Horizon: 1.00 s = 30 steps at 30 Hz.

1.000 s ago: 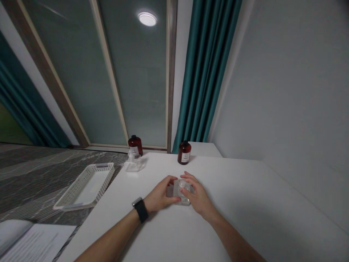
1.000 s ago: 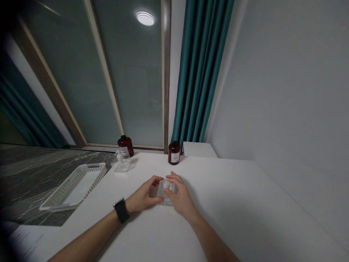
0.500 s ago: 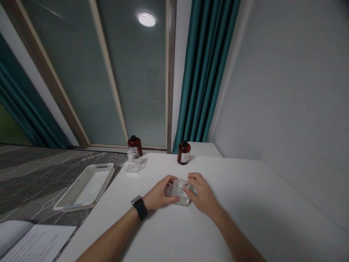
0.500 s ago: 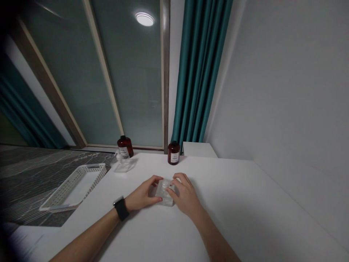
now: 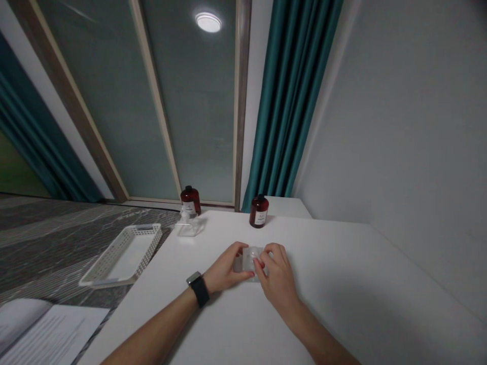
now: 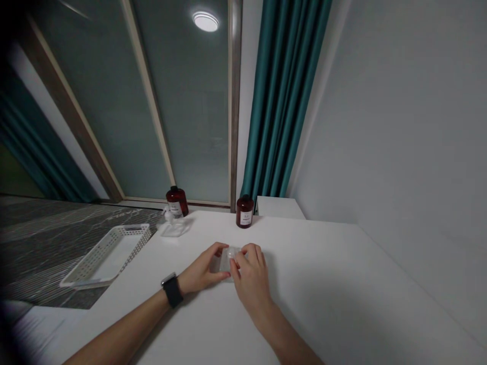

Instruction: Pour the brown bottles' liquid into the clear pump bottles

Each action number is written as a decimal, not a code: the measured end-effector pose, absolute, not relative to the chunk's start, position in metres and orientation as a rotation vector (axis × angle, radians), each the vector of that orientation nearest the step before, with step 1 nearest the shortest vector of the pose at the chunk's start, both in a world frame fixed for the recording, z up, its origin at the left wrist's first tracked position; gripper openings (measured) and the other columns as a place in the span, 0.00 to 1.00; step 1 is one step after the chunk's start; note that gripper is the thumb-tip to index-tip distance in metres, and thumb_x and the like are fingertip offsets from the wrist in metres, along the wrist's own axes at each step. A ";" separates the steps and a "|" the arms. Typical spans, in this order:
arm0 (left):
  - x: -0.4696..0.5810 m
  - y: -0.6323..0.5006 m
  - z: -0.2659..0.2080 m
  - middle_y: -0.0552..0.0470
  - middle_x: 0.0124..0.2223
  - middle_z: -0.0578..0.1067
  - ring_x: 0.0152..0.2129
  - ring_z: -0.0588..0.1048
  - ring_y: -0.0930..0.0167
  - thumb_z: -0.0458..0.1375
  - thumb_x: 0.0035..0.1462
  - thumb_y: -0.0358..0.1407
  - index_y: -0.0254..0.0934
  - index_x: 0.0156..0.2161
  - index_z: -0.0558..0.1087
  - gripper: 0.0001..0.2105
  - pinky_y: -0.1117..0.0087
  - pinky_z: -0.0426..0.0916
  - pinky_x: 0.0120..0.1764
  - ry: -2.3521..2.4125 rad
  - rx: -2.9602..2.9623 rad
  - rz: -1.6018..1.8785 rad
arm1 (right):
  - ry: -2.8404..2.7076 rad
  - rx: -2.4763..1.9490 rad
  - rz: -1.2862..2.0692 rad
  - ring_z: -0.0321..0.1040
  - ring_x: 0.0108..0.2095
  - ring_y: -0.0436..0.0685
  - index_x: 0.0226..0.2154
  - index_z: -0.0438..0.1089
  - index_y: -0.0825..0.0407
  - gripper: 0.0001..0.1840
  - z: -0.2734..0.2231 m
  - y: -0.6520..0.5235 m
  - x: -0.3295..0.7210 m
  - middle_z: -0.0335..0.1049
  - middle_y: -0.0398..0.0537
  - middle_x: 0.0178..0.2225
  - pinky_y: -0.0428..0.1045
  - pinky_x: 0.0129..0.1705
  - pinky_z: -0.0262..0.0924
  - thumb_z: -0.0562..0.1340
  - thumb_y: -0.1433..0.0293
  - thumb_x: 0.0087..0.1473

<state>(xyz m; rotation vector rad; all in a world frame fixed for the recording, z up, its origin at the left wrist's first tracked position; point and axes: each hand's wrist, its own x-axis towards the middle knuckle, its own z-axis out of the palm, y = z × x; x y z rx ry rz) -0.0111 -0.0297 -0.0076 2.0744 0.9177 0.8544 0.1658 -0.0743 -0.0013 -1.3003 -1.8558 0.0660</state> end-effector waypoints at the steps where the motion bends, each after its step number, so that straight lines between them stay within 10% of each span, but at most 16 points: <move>1: -0.012 -0.029 -0.007 0.45 0.48 0.73 0.43 0.72 0.62 0.66 0.50 0.37 0.35 0.52 0.64 0.26 0.61 0.67 0.48 0.905 2.071 0.853 | -1.851 -1.317 0.055 0.60 0.39 0.63 0.25 0.65 0.48 0.10 -0.001 -0.075 0.164 0.62 0.51 0.34 0.59 0.41 0.59 0.58 0.73 0.58; 10: -0.019 -0.018 -0.007 0.43 0.52 0.74 0.48 0.72 0.61 0.69 0.47 0.39 0.36 0.56 0.65 0.31 0.60 0.64 0.52 0.776 1.976 0.737 | -1.918 -1.062 0.706 0.66 0.44 0.60 0.34 0.67 0.48 0.06 0.012 -0.069 0.210 0.69 0.47 0.41 0.56 0.49 0.62 0.65 0.69 0.53; 16: -0.018 -0.018 -0.002 0.44 0.54 0.74 0.50 0.71 0.61 0.69 0.47 0.37 0.38 0.56 0.67 0.31 0.59 0.64 0.53 0.728 1.952 0.723 | -1.927 -0.859 1.076 0.63 0.56 0.62 0.57 0.66 0.46 0.27 0.009 -0.052 0.217 0.67 0.51 0.54 0.58 0.60 0.55 0.64 0.59 0.56; 30: -0.017 -0.019 -0.009 0.45 0.51 0.74 0.46 0.71 0.62 0.69 0.47 0.38 0.37 0.53 0.68 0.28 0.61 0.65 0.50 0.732 1.976 0.730 | -1.915 -0.872 1.105 0.67 0.47 0.60 0.48 0.73 0.46 0.21 0.009 -0.043 0.209 0.69 0.48 0.43 0.54 0.51 0.61 0.66 0.57 0.52</move>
